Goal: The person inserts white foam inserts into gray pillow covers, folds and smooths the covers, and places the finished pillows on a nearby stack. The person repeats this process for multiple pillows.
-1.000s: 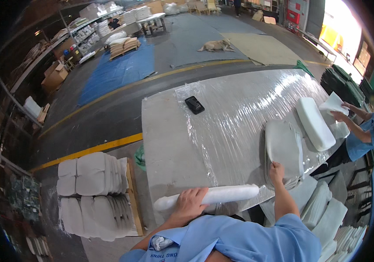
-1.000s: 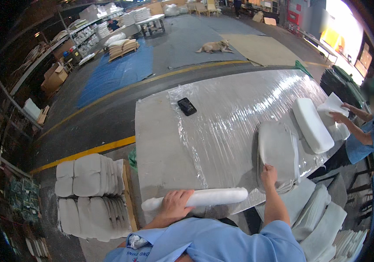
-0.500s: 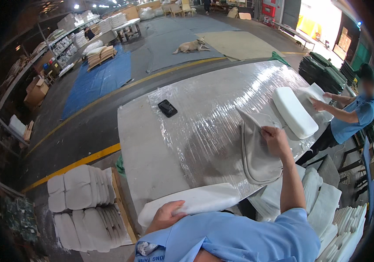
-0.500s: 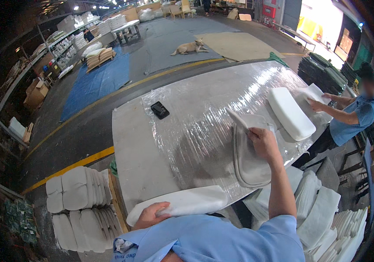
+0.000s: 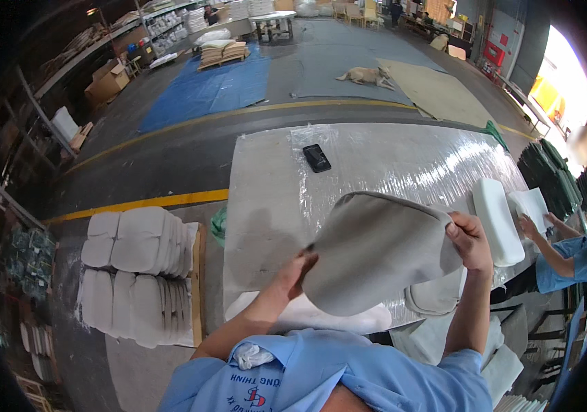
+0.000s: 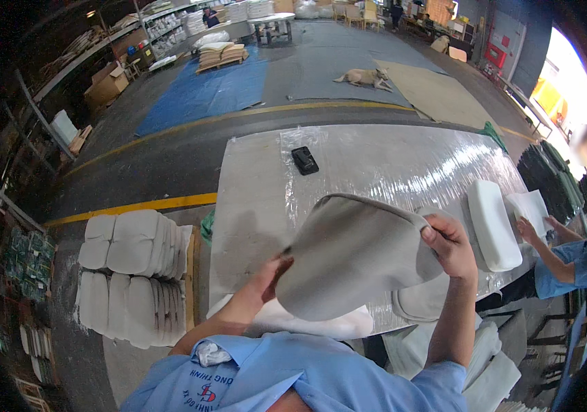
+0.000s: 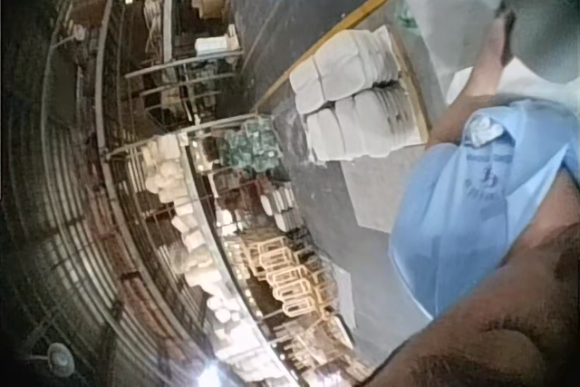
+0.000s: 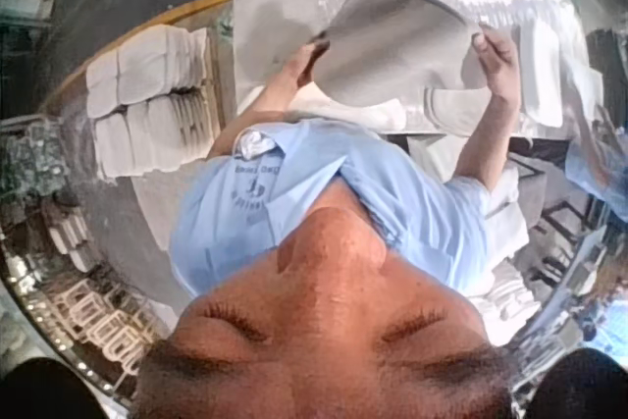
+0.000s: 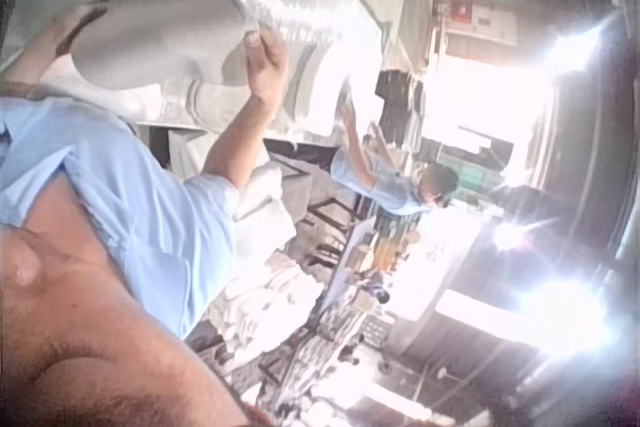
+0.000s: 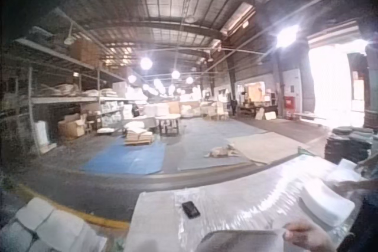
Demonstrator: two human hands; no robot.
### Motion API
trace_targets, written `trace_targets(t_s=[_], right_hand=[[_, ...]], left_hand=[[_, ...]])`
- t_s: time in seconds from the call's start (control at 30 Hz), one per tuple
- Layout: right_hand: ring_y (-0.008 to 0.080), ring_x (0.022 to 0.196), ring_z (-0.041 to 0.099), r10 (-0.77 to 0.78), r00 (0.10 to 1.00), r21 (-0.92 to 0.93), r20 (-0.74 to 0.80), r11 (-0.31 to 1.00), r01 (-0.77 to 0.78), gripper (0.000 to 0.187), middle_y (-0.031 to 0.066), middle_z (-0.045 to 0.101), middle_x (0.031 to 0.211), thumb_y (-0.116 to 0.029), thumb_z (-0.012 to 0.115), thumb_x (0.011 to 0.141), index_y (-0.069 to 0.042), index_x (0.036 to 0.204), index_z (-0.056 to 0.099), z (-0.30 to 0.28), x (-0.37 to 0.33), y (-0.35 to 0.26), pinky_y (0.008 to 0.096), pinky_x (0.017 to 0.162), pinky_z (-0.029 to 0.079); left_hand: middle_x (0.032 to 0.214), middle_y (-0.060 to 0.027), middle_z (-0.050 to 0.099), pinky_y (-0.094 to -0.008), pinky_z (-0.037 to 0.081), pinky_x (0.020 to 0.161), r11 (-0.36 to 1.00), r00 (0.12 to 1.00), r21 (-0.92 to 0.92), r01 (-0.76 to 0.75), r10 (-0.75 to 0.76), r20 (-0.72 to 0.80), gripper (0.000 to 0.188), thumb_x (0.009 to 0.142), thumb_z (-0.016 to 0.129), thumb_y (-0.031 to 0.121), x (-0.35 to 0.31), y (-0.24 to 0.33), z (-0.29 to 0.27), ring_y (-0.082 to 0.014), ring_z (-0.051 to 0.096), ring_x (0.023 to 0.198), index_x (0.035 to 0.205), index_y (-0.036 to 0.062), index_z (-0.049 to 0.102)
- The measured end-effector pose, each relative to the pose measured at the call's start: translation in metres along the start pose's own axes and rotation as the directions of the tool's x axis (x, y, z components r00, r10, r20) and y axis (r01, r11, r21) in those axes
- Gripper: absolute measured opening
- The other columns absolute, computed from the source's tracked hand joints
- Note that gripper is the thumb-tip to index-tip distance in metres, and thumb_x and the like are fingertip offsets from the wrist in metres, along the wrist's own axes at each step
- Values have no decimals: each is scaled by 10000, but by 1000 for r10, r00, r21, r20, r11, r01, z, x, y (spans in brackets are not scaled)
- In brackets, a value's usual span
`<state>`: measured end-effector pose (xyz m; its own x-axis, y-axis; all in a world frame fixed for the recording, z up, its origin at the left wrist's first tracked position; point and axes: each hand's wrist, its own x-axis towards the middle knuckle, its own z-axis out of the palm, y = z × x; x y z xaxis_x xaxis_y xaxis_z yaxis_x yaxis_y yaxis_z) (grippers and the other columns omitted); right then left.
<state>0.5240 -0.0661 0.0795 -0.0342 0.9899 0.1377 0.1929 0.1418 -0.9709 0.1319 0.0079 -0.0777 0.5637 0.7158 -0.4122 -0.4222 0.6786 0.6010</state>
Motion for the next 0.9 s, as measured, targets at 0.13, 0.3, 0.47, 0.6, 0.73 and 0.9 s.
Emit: trace_targets(t_s=[0.13, 0.3, 0.47, 0.6, 0.73, 0.9], right_hand=[[67, 815, 545, 70, 995, -153, 69, 987, -59, 238, -59, 636, 866, -204, 777, 963, 8, 1060, 730, -25, -16, 23, 265, 720, 438], [106, 961, 644, 157, 976, 175, 151, 967, -183, 283, 5, 731, 993, -67, 813, 886, 8, 1150, 745, -30, -40, 31, 284, 854, 510], [132, 981, 680, 31, 986, 473, 163, 875, -105, 328, 33, 749, 1055, 9, 772, 893, 26, 1217, 725, 80, -3, 17, 305, 909, 535], [100, 909, 649, 100, 995, 213, 13, 972, -101, 176, 0, 723, 964, -42, 693, 990, 12, 1153, 729, 79, -2, 76, 270, 860, 512], [58, 836, 589, 94, 993, 244, -71, 967, -74, 153, -42, 682, 902, -116, 659, 1040, -7, 1117, 733, 86, 12, 73, 242, 774, 467], [68, 854, 602, 44, 996, 133, -81, 991, -33, 175, -22, 695, 927, -84, 658, 1026, 20, 1147, 729, 97, 21, 57, 240, 779, 477]], left_hand=[[1395, -79, 591, -386, 476, 1096, 909, 911, 77, -410, 412, -2, 601, 1000, 548, 1, -8, 52, 1, -184, 597, 1244, 1579, 128, 446], [1329, -21, 594, -298, 456, 1050, 779, 782, 119, -616, 586, 213, 713, 971, 529, -92, -56, 107, 75, -113, 583, 1126, 1625, 154, 394], [1272, -40, 645, -273, 470, 1038, 733, 839, 415, -538, 516, 176, 651, 953, 544, -120, -44, 94, 59, -109, 603, 1166, 1560, 104, 472], [1218, -45, 679, -262, 476, 1015, 655, 808, 525, -544, 578, 117, 425, 989, 586, -58, -27, 75, 57, -105, 619, 1128, 1401, 43, 602], [1075, -34, 710, -250, 512, 918, 522, 802, 725, -450, 594, 69, 228, 1005, 641, 4, -27, 76, 30, -88, 640, 1004, 1229, 10, 683], [956, -19, 706, -246, 526, 820, 465, 798, 787, -405, 601, 55, 138, 981, 693, 22, -29, 70, 10, -77, 637, 879, 1115, -6, 684]])
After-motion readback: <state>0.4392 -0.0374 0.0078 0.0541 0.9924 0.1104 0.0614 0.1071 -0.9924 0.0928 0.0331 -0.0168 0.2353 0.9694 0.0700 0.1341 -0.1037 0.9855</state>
